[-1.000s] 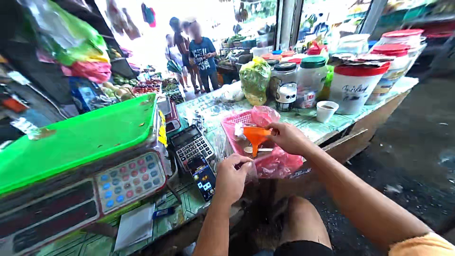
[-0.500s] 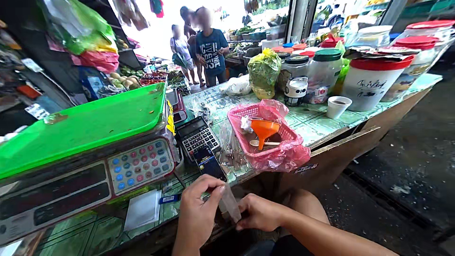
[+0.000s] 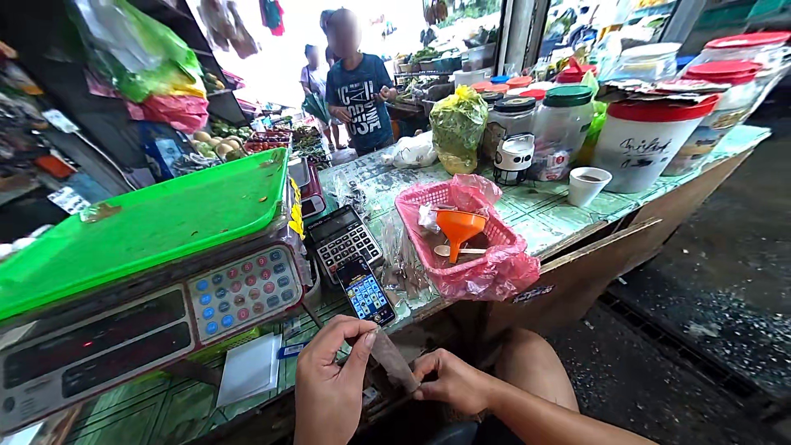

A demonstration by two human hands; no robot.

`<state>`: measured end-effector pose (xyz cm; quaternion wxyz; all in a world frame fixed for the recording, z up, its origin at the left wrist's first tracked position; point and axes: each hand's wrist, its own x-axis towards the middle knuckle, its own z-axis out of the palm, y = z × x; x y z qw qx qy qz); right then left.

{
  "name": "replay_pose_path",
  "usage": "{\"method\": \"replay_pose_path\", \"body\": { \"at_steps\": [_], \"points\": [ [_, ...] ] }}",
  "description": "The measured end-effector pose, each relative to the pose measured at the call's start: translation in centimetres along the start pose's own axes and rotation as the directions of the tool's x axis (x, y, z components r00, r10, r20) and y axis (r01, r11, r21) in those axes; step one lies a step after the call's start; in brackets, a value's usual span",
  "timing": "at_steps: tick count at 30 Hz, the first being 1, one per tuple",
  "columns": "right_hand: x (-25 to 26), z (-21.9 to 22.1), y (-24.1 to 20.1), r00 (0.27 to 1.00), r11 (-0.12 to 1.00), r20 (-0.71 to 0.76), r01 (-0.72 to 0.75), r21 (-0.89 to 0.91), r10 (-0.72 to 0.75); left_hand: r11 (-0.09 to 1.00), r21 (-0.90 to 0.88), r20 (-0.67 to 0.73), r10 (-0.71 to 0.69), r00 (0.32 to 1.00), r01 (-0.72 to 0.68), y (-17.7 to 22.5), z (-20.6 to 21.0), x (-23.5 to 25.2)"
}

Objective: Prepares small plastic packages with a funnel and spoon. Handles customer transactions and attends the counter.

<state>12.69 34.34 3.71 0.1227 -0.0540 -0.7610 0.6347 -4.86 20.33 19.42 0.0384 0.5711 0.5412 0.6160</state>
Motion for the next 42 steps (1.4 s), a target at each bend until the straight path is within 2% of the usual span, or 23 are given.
{"method": "replay_pose_path", "body": {
  "at_steps": [2, 6, 11, 14, 16, 18, 20, 21, 25, 28, 31, 35, 38, 42],
  "points": [
    [-0.3, -0.1, 0.4, 0.999, 0.995, -0.032, 0.011, 0.104, -0.007, 1.000, 0.007, -0.010, 0.025, 1.000, -0.025, 0.3, 0.2, 0.2],
    [-0.6, 0.2, 0.7, 0.999, 0.996, -0.045, 0.014, 0.089, -0.010, 0.999, 0.016, -0.008, 0.039, 0.999, -0.038, 0.4, 0.6, -0.2],
    [-0.4, 0.0, 1.4, 0.999, 0.999, -0.030, -0.029, -0.033, 0.028, 0.997, 0.066, -0.009, 0.041, 0.999, -0.040, 0.0, 0.5, -0.7],
    [-0.5, -1.0, 0.3, 0.984, 0.965, 0.021, -0.171, -0.196, 0.179, 0.999, 0.017, -0.002, 0.033, 0.999, -0.033, 0.3, -0.3, -0.8],
    [-0.9, -2.2, -0.9, 0.981, 0.951, -0.017, -0.194, -0.239, 0.196, 0.996, -0.090, 0.127, -0.012, 0.992, 0.024, 0.1, -1.0, -1.1],
    [-1.6, -2.9, -2.4, 0.990, 0.957, -0.039, -0.141, -0.252, 0.136, 0.983, -0.130, 0.330, -0.076, 0.941, 0.126, -0.9, -0.9, -2.3],
    [-1.7, -3.0, -3.7, 0.997, 0.960, 0.002, -0.069, -0.272, 0.072, 0.989, 0.067, 0.426, -0.145, 0.893, 0.129, -2.2, 0.3, -4.4],
    [-1.6, -3.0, -4.1, 0.998, 0.957, 0.037, -0.030, -0.289, 0.043, 0.983, 0.147, 0.429, -0.163, 0.888, 0.110, -2.5, 0.8, -5.3],
    [-0.7, -1.0, -4.2, 0.991, 0.959, 0.123, 0.086, -0.271, -0.054, 0.987, 0.061, 0.345, -0.162, 0.925, 0.150, -2.5, 1.1, -6.8],
    [-0.2, 0.7, -3.4, 0.983, 0.966, 0.184, 0.066, -0.250, -0.019, 0.982, -0.071, 0.205, -0.155, 0.966, 0.173, -2.4, 0.5, -6.7],
    [-0.1, 1.3, -3.1, 0.975, 0.970, 0.221, 0.032, -0.243, 0.024, 0.986, -0.089, 0.126, -0.126, 0.984, 0.138, -2.2, -0.5, -6.2],
    [-0.5, 0.7, -3.6, 0.980, 0.965, 0.197, 0.075, -0.252, -0.025, 0.987, -0.133, 0.093, -0.083, 0.992, 0.095, -1.5, -0.8, -5.6],
    [-0.9, 0.4, -4.5, 0.981, 0.950, 0.193, 0.071, -0.304, -0.012, 0.987, -0.128, 0.135, -0.081, 0.987, 0.099, -1.0, 0.4, -5.4],
    [-0.5, -1.2, -7.0, 0.972, 0.950, 0.146, 0.213, -0.227, -0.183, 0.987, -0.160, 0.163, 0.021, 0.986, 0.006, -0.4, 2.8, -3.1]
  ]
}}
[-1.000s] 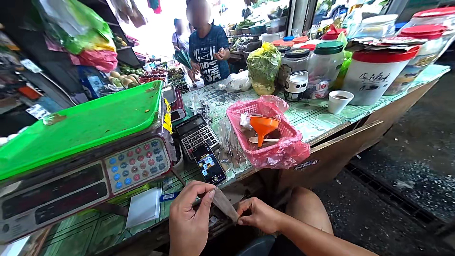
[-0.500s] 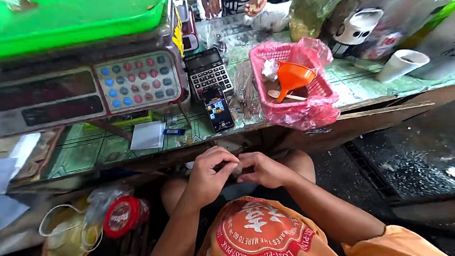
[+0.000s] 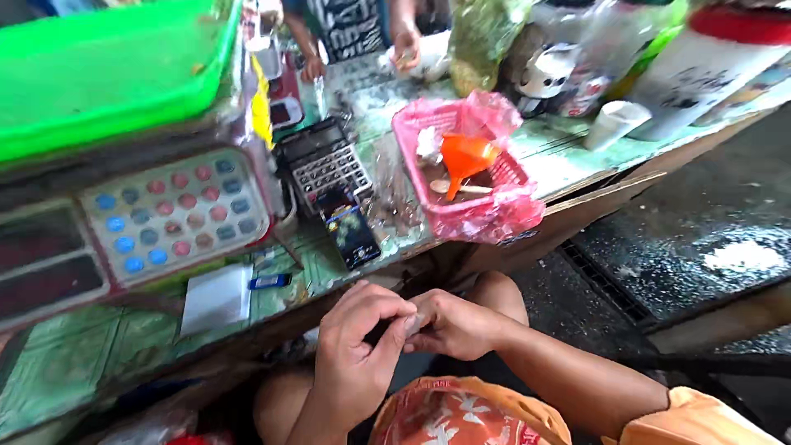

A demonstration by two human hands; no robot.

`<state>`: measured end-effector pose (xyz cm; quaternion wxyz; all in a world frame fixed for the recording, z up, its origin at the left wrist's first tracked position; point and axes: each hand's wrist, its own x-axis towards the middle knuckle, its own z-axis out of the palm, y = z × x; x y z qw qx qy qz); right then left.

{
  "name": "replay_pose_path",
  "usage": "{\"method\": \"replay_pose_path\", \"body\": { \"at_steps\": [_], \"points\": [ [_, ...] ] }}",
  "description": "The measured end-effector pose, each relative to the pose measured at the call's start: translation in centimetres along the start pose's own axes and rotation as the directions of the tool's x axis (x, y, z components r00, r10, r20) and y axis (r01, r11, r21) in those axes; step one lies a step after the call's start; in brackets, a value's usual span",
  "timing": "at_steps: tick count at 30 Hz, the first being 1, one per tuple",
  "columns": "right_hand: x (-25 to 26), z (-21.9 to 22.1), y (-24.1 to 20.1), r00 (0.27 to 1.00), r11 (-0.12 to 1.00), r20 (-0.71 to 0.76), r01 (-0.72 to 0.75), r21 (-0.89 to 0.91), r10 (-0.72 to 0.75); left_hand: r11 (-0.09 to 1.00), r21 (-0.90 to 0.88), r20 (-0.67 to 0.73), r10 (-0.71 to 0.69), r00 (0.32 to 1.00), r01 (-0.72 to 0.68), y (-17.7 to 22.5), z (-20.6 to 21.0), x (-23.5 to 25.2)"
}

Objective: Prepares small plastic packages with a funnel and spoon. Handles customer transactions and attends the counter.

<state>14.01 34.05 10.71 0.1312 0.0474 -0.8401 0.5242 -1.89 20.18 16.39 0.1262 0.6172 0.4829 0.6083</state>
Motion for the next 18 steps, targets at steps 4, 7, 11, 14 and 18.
{"method": "replay_pose_path", "body": {
  "at_steps": [4, 7, 11, 14, 18],
  "points": [
    [1.0, -5.2, -2.5, 0.990, 0.997, -0.140, 0.003, -0.072, -0.013, 0.990, -0.128, -0.050, 0.048, 0.998, -0.054, -0.1, 0.2, 3.7],
    [-0.1, -9.5, -3.8, 0.929, 0.996, -0.367, -0.079, -0.041, 0.059, 0.951, -0.305, -0.105, -0.091, 0.990, 0.055, -2.2, 0.9, 7.6],
    [-3.2, -10.3, -3.3, 0.791, 0.991, -0.607, 0.004, 0.136, 0.080, 0.743, -0.555, -0.164, -0.539, 0.826, 0.374, -6.8, 3.8, 16.5],
    [-6.2, -9.4, -2.8, 0.722, 0.991, -0.685, -0.002, 0.136, 0.096, 0.652, -0.640, -0.264, -0.683, 0.681, 0.406, -11.1, 5.7, 23.7],
    [-10.5, -8.0, -1.8, 0.673, 0.978, -0.711, -0.169, 0.119, 0.203, 0.699, -0.512, -0.380, -0.705, 0.599, 0.499, -16.1, 7.3, 29.9]
  ]
}}
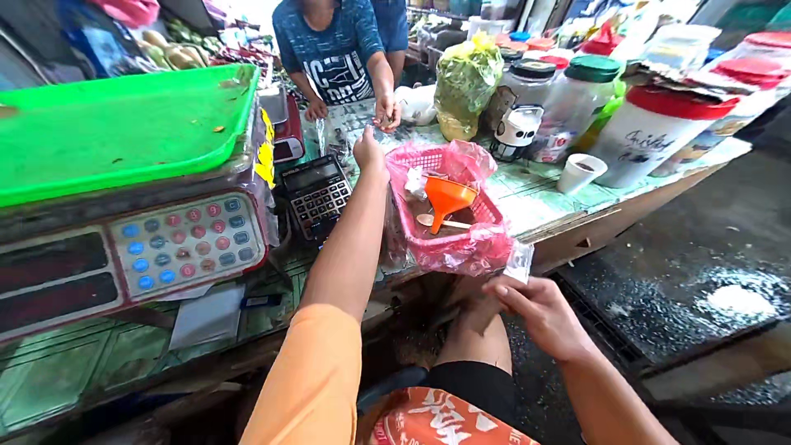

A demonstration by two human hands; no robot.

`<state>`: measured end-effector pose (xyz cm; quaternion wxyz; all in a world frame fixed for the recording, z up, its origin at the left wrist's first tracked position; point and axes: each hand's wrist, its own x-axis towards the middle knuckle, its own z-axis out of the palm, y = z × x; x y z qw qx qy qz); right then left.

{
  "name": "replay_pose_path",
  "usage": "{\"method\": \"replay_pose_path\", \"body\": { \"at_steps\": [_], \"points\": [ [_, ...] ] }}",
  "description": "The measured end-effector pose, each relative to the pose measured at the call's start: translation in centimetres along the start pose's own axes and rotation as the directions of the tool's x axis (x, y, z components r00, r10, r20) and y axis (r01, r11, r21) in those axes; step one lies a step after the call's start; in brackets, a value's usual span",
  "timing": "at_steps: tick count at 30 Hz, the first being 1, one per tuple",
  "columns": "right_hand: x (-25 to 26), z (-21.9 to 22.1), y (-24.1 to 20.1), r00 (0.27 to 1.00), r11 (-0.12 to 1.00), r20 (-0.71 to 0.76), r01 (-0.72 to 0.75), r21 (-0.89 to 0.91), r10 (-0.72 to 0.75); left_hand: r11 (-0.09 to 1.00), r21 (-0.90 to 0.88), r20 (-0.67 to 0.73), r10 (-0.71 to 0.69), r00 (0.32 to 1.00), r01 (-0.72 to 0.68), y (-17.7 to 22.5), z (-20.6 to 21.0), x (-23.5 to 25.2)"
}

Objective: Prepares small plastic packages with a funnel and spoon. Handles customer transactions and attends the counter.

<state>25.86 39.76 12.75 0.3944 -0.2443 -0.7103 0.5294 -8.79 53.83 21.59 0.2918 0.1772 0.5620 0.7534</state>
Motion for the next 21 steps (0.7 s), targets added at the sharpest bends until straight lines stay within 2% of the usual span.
{"method": "replay_pose_path", "body": {
  "at_steps": [2, 4, 9, 13, 16, 21],
  "points": [
    [-2.0, -1.0, 1.0, 0.998, 0.997, -0.006, -0.069, -0.028, 0.069, 0.995, 0.104, -0.066, 0.013, 0.998, -0.006, -1.2, 1.6, 2.7],
    [-3.5, -1.4, 2.2, 0.992, 0.992, -0.029, -0.125, -0.025, 0.124, 0.997, 0.079, -0.092, -0.009, 0.996, 0.017, -1.8, 2.5, 5.0],
    [-5.2, -0.9, 4.1, 0.978, 0.980, -0.071, -0.190, 0.061, 0.194, 0.968, -0.231, 0.027, -0.093, 0.995, 0.097, -1.9, 3.5, 6.9],
    [-3.8, -1.3, 4.2, 0.979, 0.978, 0.001, -0.202, 0.058, 0.203, 0.863, -0.496, 0.168, -0.008, 0.986, 0.091, -3.9, 4.4, 7.7],
    [-2.6, -1.7, 4.4, 0.984, 0.986, 0.063, -0.165, 0.002, 0.164, 0.775, -0.610, 0.149, -0.090, 0.985, 0.164, -5.5, 3.9, 7.7],
    [-1.5, -0.9, 3.6, 0.993, 0.994, 0.048, -0.110, 0.004, 0.109, 0.698, -0.677, 0.110, -0.216, 0.970, 0.233, -5.0, 4.0, 5.1]
  ]
}}
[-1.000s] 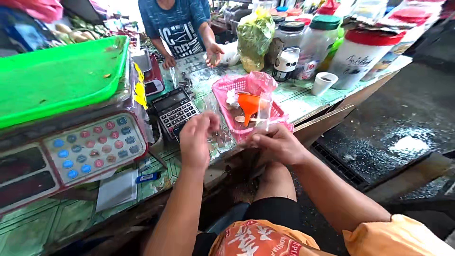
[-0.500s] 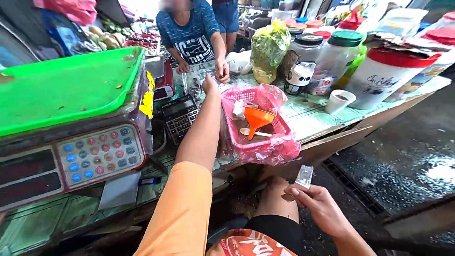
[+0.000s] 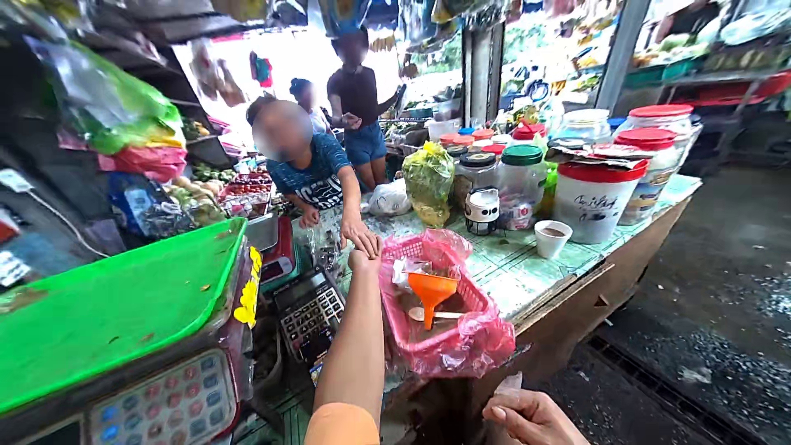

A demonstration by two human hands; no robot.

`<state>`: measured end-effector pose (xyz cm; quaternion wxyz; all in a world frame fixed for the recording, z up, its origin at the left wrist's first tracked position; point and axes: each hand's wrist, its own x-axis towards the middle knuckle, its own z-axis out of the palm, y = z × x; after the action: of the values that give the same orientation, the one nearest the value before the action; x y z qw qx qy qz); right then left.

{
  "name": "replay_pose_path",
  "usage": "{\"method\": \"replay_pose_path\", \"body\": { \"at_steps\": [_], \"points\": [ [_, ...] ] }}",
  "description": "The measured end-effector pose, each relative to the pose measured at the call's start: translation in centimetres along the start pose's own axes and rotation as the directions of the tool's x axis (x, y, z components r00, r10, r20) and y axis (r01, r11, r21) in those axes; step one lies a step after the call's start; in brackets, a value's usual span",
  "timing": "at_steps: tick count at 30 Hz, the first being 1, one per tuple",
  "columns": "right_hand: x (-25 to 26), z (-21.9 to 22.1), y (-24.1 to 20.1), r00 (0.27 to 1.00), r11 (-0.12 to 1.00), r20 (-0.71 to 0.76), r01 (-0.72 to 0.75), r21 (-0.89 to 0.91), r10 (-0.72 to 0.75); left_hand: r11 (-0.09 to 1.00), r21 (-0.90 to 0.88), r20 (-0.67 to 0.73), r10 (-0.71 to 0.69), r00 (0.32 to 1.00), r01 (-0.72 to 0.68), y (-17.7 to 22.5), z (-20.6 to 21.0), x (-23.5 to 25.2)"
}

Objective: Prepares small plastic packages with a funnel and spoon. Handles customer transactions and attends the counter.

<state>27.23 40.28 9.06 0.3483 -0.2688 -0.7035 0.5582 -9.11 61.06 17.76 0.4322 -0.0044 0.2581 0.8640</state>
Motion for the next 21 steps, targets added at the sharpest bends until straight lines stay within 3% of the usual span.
{"method": "replay_pose_path", "body": {
  "at_steps": [3, 8, 12, 14, 16, 18, 21],
  "points": [
    [0.1, 0.6, -0.4, 0.999, 0.999, -0.007, 0.032, -0.023, -0.032, 0.999, -0.024, -0.062, -0.026, 0.998, 0.025, 0.4, 0.6, -1.2],
    [0.2, 1.9, 0.3, 0.997, 0.997, -0.013, 0.071, -0.021, -0.072, 0.996, -0.059, -0.018, -0.067, 0.998, 0.066, 1.7, 0.8, -4.7],
    [0.4, 3.3, 0.7, 0.997, 0.997, 0.007, 0.079, -0.006, -0.079, 0.994, 0.004, 0.230, -0.106, 0.967, 0.108, 4.2, -1.0, -11.9],
    [0.9, 3.9, 0.7, 0.996, 0.996, 0.031, 0.084, -0.022, -0.084, 0.993, 0.031, 0.439, -0.117, 0.891, 0.115, 6.6, -3.2, -17.0],
    [1.4, 4.2, 0.4, 0.992, 0.992, 0.061, 0.113, -0.049, -0.110, 0.986, 0.120, 0.536, -0.163, 0.828, 0.116, 8.7, -6.8, -21.6],
    [1.9, 4.6, -0.1, 0.986, 0.986, 0.088, 0.149, -0.073, -0.142, 0.964, 0.227, 0.450, -0.230, 0.863, 0.139, 10.2, -11.6, -25.0],
    [3.0, 4.9, -0.8, 0.973, 0.975, 0.141, 0.196, -0.104, -0.180, 0.855, 0.444, 0.129, -0.358, 0.925, 0.269, 10.2, -19.6, -28.8]
  ]
}}
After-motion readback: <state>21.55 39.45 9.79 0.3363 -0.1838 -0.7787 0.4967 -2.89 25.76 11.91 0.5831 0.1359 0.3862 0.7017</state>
